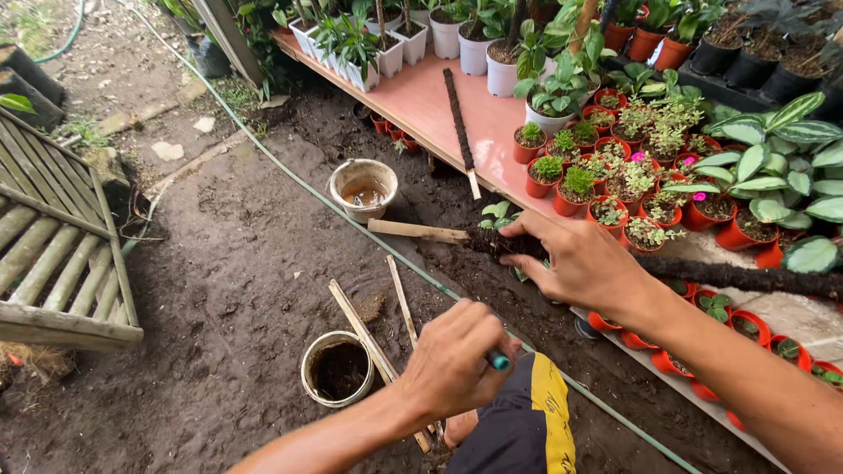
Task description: The person wraps moist moss and soil around a wooden stake, pressing and shaping it by hand, and ties it with string to form a moss pole, placing finished poles on the table. They then take a rooted plant, work soil around its roots by hand, and position it against a moss pole.
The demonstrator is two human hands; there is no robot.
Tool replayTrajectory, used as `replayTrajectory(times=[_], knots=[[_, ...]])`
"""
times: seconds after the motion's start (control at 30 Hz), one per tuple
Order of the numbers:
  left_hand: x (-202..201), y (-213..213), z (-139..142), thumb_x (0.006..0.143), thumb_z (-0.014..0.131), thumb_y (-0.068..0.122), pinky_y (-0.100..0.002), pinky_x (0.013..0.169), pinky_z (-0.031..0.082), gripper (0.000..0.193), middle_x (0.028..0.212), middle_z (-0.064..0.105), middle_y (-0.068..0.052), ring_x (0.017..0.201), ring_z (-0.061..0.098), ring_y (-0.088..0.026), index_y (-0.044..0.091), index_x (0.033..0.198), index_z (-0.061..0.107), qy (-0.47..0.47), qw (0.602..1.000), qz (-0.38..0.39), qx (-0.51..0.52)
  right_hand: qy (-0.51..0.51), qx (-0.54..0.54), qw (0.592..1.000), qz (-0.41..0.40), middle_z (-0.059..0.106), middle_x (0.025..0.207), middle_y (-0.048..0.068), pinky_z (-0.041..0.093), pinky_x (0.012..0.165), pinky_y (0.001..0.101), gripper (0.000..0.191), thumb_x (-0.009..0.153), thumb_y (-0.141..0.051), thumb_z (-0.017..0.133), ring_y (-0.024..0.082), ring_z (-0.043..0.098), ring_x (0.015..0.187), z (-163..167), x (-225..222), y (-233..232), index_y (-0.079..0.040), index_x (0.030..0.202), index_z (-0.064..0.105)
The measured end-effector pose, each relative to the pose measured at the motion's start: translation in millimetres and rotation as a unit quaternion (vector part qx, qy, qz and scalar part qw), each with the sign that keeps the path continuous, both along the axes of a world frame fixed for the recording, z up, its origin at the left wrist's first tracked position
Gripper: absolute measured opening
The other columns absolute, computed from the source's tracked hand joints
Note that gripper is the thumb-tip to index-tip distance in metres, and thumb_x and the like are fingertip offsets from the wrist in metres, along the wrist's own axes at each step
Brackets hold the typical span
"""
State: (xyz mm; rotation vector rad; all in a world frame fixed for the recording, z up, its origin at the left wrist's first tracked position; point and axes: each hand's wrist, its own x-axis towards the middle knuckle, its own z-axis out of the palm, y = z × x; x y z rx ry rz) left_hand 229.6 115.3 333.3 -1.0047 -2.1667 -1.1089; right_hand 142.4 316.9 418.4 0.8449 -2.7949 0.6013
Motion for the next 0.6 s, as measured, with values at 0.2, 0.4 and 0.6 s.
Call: replayTrajectory(times=[0.2,0.4,0.6], knots=[[-75,-55,64,0.070,0.072,0.004,-0.038,0.069,0.054,0.028,0.084,0.059,-0.005,0.083,0.063,-0.027,0.009,0.092,0.055,0.135,0.980,-0.081,-0.121,0.042,0.048,0.991,0.115,0.075,0.083,0.010,0.055,0.062,0.0429,0.035,0.078,-0.024,0.082,0.031,0.072,0.077,3,16,-1,-0.019,0.111,0.071],[-126,-52,3,0.088,0.079,0.037,-0.027,0.049,0.043,0.038,0.068,0.055,0.005,0.058,0.052,-0.010,0.013,0.079,0.052,-0.379,0.905,-0.183,0.068,0.107,-0.047,0.966,0.231,0.076,0.096,0.010,0.059,0.065,0.0370,0.041,0.078,-0.024,0.084,0.025,0.075,0.078,8,24,6,-0.010,0.112,0.065],[-19,16,-33,0.098,0.074,0.027,-0.031,0.059,0.046,0.031,0.077,0.056,0.002,0.070,0.055,-0.012,0.009,0.085,0.052,-0.242,0.951,-0.019,0.191,0.121,-0.080,0.983,0.112,0.074,0.100,0.015,0.063,0.058,0.0350,0.041,0.084,-0.026,0.081,0.028,0.076,0.078,0,3,6,-0.005,0.113,0.062]])
